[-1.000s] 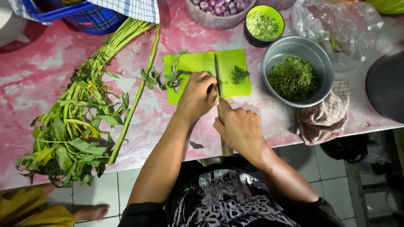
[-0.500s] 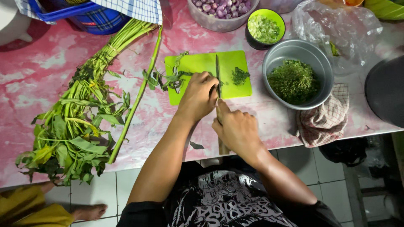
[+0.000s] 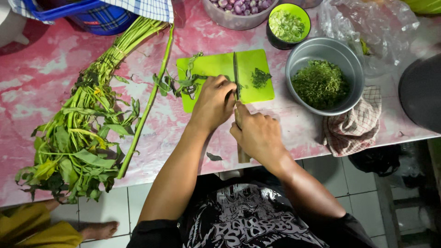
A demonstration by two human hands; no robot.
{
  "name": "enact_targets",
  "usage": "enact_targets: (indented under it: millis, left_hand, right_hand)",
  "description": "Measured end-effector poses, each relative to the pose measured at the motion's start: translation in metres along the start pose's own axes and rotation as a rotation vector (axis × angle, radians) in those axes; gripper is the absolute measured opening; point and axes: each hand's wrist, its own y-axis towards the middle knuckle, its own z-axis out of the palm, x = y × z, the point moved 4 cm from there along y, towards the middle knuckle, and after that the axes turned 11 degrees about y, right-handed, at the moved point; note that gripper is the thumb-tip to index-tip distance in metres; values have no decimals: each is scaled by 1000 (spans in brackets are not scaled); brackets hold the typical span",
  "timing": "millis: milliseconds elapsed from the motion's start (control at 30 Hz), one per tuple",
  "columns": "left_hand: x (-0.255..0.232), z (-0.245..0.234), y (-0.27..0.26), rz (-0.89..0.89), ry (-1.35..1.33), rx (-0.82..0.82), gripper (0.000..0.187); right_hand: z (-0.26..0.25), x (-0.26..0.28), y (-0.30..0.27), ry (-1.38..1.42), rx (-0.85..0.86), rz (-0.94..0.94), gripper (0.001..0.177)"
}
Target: The person chops green leafy vegetables with a knife on a cutting board, frequently picking up and adjusting the leaves.
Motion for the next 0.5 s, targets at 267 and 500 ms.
enact_targets:
  millis: [267,500]
  left_hand:
    - [1,0,1,-12,-3,13,17]
    - [-2,-3,2,-46,-11,64,14]
  right_hand:
    - [1,0,-1,64,53,31,54]
    - [-6,1,-10,70,32,-1,51]
